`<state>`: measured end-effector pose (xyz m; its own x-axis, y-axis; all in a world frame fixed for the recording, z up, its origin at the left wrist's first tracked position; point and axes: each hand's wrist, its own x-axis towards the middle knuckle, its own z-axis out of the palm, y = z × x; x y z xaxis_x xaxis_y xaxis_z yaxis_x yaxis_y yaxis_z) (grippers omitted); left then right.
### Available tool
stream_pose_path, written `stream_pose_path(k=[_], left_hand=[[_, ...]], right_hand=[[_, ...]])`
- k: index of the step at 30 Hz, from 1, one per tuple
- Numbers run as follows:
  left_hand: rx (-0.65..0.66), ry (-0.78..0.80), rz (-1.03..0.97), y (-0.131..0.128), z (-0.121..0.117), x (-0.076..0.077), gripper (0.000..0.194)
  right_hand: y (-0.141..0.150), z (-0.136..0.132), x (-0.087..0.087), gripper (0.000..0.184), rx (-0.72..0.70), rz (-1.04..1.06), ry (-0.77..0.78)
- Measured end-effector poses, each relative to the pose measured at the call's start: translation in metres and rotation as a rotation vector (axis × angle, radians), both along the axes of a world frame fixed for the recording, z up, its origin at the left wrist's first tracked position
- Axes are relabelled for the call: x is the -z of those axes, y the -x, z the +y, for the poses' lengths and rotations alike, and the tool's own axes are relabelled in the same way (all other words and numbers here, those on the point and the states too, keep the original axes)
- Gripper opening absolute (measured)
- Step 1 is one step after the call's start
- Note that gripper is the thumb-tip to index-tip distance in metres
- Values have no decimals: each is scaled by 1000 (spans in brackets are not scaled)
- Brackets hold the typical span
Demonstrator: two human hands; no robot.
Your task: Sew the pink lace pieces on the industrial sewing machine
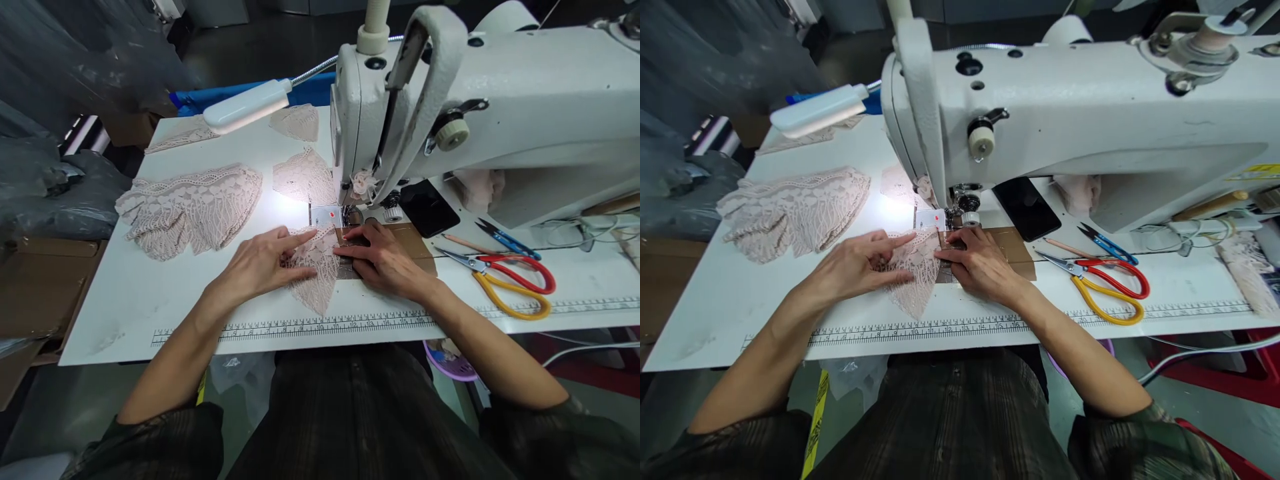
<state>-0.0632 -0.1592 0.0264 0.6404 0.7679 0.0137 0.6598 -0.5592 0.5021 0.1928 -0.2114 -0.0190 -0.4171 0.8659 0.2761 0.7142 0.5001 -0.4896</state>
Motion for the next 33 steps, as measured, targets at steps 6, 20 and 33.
stream_pose_path(k=[6, 20, 33], left_hand=[[442, -3, -162, 2, -1, -5, 24], [601, -51, -124, -5, -10, 9, 17], [581, -128, -104, -5, -10, 8, 11]], right_hand=[[-5, 3, 3, 40, -32, 93, 10], [-8, 4, 9, 42, -7, 31, -117], [-4, 12, 5, 45, 0, -131, -97]])
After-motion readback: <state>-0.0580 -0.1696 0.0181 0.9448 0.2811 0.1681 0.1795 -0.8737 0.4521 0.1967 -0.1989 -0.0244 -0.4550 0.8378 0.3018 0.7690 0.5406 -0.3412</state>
